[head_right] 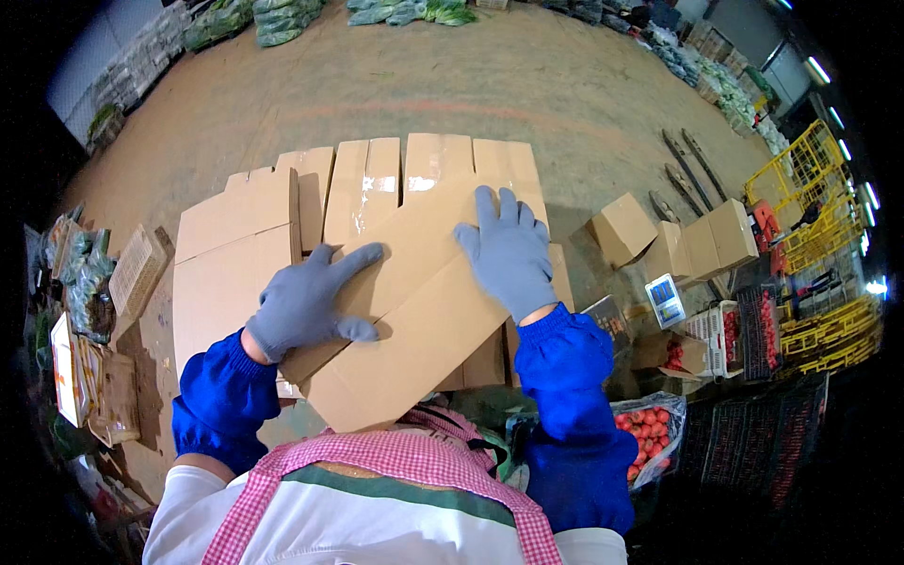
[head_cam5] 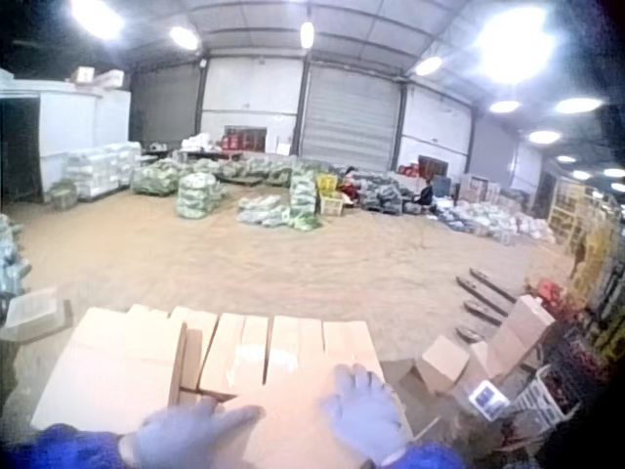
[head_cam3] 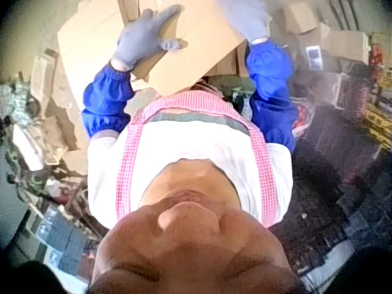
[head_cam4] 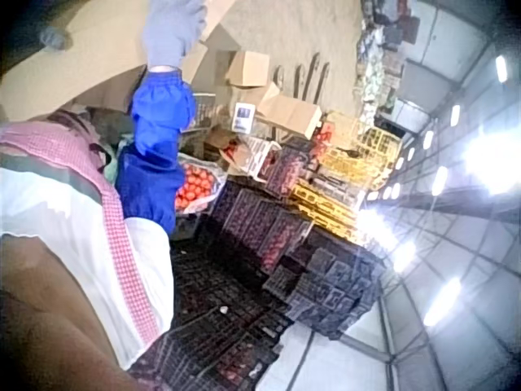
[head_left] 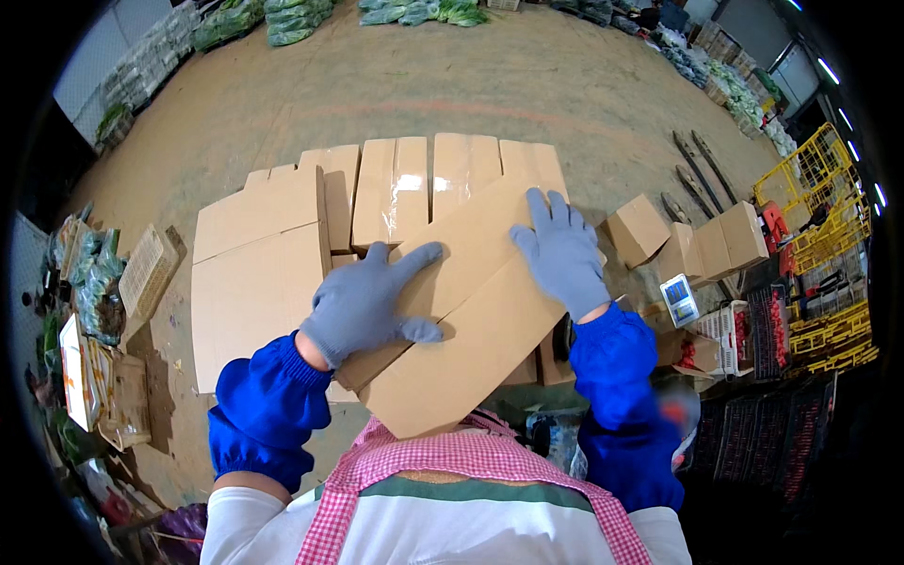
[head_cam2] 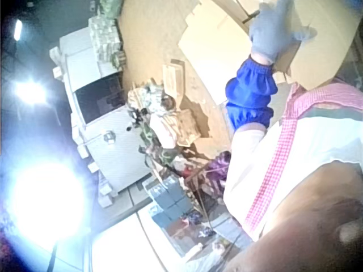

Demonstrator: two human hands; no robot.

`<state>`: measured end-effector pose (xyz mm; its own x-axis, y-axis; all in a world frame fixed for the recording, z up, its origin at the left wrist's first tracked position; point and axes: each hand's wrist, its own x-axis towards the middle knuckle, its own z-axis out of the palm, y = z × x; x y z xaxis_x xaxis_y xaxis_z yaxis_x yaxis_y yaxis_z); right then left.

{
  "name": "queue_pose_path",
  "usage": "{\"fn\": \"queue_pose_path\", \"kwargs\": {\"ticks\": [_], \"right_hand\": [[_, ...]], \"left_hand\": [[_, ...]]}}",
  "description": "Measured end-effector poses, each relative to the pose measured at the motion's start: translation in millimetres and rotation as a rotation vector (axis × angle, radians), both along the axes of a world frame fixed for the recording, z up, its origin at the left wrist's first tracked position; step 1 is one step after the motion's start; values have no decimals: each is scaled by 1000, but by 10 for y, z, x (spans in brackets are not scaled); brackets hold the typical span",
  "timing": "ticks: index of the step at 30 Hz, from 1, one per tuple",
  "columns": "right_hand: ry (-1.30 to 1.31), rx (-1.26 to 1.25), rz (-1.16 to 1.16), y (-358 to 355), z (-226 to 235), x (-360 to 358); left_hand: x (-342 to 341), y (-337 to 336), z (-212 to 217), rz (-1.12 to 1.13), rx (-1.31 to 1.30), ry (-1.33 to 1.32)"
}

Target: The person assembles multiple cardboard boxes by folding the flaps into position and sealing the bottom seams with a tape dispenser.

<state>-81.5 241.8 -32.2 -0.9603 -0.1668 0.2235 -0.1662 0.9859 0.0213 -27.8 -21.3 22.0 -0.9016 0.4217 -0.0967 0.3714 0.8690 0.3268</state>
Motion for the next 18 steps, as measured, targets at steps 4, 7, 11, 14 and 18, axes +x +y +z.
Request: {"fn": "queue_pose_path", "kwargs": {"ticks": [4,7,11,14,18], "right_hand": [[-57,-33,-33,51,28,-54],[-56,-41,-49,44,-23,-62],[99,-79,-42,81,-31,-28],[413,-530,-56,380,-57,-26],[489,-929,-352,1018,-364,179]], "left_hand": [[-2,127,17,52,-28,-64],[63,103,-25,60,11,-58],[90,123,-44,34,31,8],[56,81,-98,43,77,-3],[29,52,-55,77,43,-82]]}}
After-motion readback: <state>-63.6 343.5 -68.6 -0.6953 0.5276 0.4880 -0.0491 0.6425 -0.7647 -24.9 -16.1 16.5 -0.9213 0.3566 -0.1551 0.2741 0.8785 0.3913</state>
